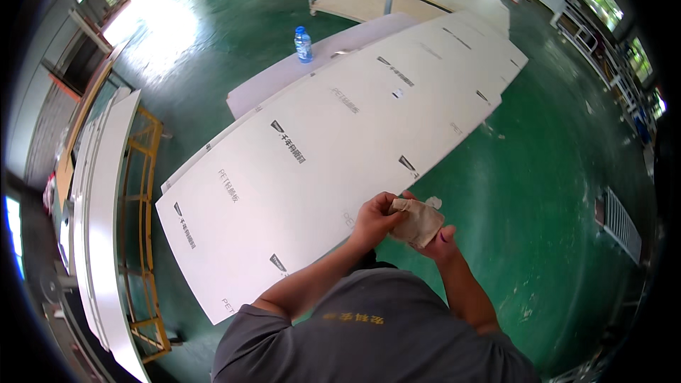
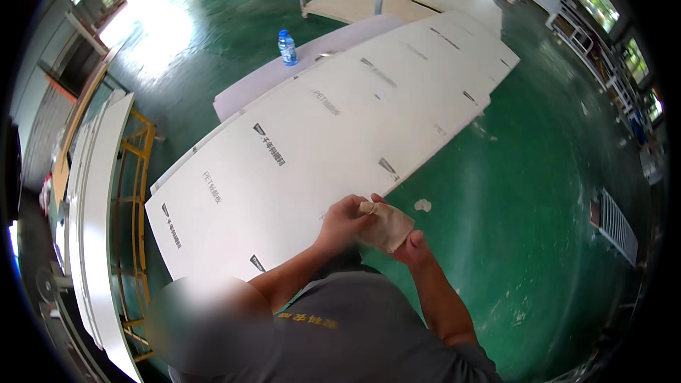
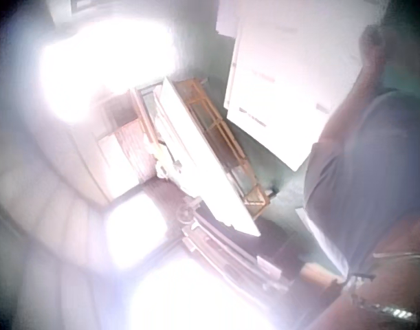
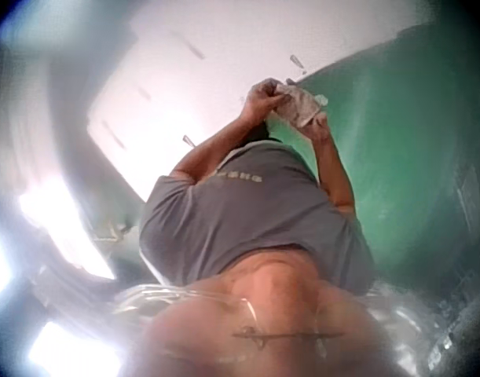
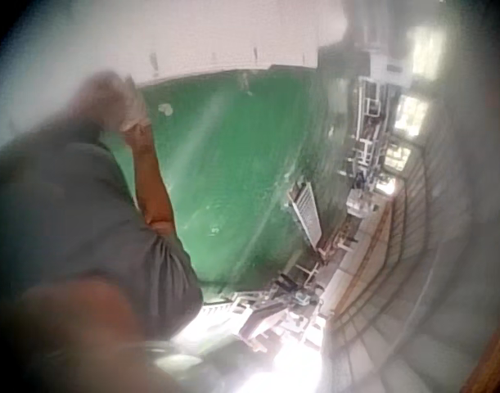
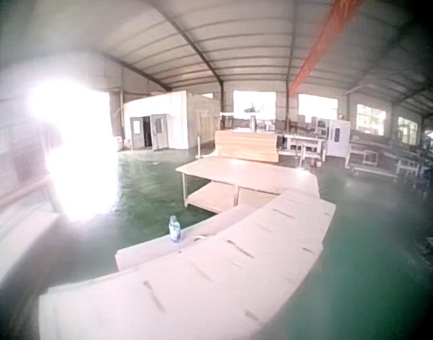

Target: The person wipes the surface of large white panels with a cloth, flips them over, and stacks them on a table. The person repeats this process for multiple panels in a workshop setting.

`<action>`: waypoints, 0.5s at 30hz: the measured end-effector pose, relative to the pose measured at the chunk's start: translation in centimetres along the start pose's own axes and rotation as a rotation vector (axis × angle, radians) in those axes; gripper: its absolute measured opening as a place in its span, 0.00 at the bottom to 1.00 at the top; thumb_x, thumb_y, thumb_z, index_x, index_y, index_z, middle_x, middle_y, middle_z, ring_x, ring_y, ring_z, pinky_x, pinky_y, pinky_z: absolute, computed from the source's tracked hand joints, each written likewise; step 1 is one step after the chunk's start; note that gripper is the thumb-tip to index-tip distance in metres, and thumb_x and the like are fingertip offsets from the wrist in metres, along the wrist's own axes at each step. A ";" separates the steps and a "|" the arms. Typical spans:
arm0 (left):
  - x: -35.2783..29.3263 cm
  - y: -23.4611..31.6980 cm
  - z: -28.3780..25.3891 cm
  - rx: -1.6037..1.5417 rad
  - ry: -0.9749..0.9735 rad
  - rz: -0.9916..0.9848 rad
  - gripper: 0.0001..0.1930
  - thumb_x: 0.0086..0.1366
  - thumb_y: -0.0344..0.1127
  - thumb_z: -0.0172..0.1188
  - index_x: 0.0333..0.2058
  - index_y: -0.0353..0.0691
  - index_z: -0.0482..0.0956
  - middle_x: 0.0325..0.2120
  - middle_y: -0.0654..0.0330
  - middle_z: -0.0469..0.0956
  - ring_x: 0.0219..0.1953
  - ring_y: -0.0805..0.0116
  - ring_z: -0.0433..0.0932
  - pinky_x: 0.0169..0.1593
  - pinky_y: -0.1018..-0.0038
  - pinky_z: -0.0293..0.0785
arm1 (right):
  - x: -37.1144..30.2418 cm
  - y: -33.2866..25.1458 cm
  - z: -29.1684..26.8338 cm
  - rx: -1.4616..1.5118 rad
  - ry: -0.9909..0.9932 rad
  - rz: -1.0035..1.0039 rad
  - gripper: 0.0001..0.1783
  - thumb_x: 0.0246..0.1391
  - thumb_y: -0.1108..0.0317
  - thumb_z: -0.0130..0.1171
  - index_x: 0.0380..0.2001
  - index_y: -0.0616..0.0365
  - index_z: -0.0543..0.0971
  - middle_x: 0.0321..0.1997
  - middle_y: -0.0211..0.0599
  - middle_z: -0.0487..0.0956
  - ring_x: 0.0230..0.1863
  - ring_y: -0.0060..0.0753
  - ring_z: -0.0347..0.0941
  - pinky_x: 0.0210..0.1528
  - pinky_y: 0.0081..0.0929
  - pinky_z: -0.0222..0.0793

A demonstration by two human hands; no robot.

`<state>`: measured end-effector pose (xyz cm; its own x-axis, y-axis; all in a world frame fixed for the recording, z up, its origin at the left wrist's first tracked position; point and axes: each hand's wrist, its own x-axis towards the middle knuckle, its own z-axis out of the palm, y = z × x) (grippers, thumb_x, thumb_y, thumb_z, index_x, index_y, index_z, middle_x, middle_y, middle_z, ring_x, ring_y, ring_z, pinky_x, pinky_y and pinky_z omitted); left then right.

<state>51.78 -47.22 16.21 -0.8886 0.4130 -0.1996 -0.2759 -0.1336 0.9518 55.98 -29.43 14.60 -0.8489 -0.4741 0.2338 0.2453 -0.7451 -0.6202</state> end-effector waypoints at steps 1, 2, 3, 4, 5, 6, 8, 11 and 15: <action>1.4 0.7 0.0 0.133 0.091 0.045 0.08 0.64 0.28 0.66 0.41 0.36 0.79 0.33 0.65 0.83 0.36 0.76 0.80 0.41 0.74 0.78 | 1.4 -0.7 -1.4 0.000 0.115 0.077 0.61 0.53 0.34 0.65 0.75 0.59 0.48 0.75 0.41 0.59 0.74 0.42 0.57 0.73 0.45 0.56; 3.1 1.7 -0.5 0.220 0.073 -0.015 0.10 0.64 0.33 0.65 0.40 0.33 0.81 0.33 0.63 0.83 0.38 0.74 0.79 0.43 0.73 0.77 | 2.8 -1.3 -2.8 -0.004 0.232 0.153 0.57 0.54 0.38 0.66 0.74 0.59 0.50 0.74 0.42 0.61 0.73 0.41 0.59 0.72 0.45 0.59; 4.8 1.2 -1.5 0.160 0.089 -0.006 0.10 0.65 0.34 0.65 0.41 0.33 0.81 0.34 0.62 0.83 0.38 0.74 0.79 0.43 0.74 0.77 | 4.1 -1.6 -3.7 -0.006 0.355 0.226 0.54 0.55 0.42 0.66 0.73 0.59 0.53 0.72 0.42 0.63 0.72 0.40 0.60 0.71 0.45 0.61; 6.9 -0.2 -2.6 0.095 0.102 0.006 0.11 0.66 0.34 0.65 0.41 0.33 0.81 0.34 0.61 0.83 0.38 0.74 0.79 0.43 0.74 0.77 | 5.7 -1.7 -5.4 0.113 0.409 0.249 0.42 0.58 0.55 0.62 0.71 0.60 0.59 0.69 0.45 0.67 0.69 0.40 0.65 0.68 0.46 0.65; 9.0 -1.5 -3.9 0.031 0.113 0.018 0.11 0.67 0.35 0.64 0.42 0.33 0.81 0.35 0.60 0.83 0.38 0.73 0.80 0.43 0.75 0.77 | 7.4 -1.6 -7.3 0.090 0.425 0.267 0.41 0.57 0.58 0.60 0.70 0.61 0.60 0.68 0.46 0.68 0.69 0.42 0.66 0.68 0.46 0.65; 11.2 -2.2 -5.4 0.013 0.221 -0.021 0.12 0.69 0.36 0.63 0.44 0.33 0.81 0.36 0.57 0.84 0.37 0.71 0.81 0.43 0.75 0.77 | 8.9 -2.0 -9.4 0.060 0.446 0.290 0.39 0.56 0.62 0.58 0.69 0.61 0.61 0.67 0.46 0.68 0.68 0.43 0.66 0.69 0.46 0.65; 15.4 -7.8 -12.5 0.076 0.512 0.103 0.16 0.70 0.37 0.62 0.50 0.32 0.78 0.38 0.54 0.84 0.40 0.68 0.83 0.46 0.73 0.78 | 13.0 -2.4 -11.4 0.120 0.474 0.321 0.38 0.51 0.68 0.54 0.69 0.54 0.63 0.66 0.44 0.69 0.66 0.49 0.68 0.68 0.50 0.65; 18.2 -9.5 -20.5 0.656 0.882 0.016 0.29 0.68 0.40 0.62 0.63 0.34 0.68 0.62 0.42 0.70 0.66 0.46 0.68 0.67 0.57 0.64 | 16.8 -5.2 -16.6 0.195 0.495 0.257 0.39 0.49 0.68 0.54 0.68 0.43 0.65 0.66 0.40 0.69 0.66 0.52 0.68 0.67 0.56 0.66; 18.1 -11.5 -26.8 1.254 1.038 -0.327 0.35 0.69 0.47 0.54 0.70 0.41 0.58 0.74 0.54 0.52 0.77 0.54 0.44 0.77 0.57 0.39 | 28.9 -5.7 -24.3 0.123 0.504 0.308 0.33 0.57 0.60 0.57 0.68 0.37 0.66 0.63 0.36 0.72 0.64 0.47 0.69 0.63 0.56 0.69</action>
<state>29.06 -62.43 -4.54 -0.8480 -0.5298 0.0144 -0.4977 0.8054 0.3218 18.63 -27.47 6.72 -0.8401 -0.4183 -0.3454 0.5421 -0.6716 -0.5051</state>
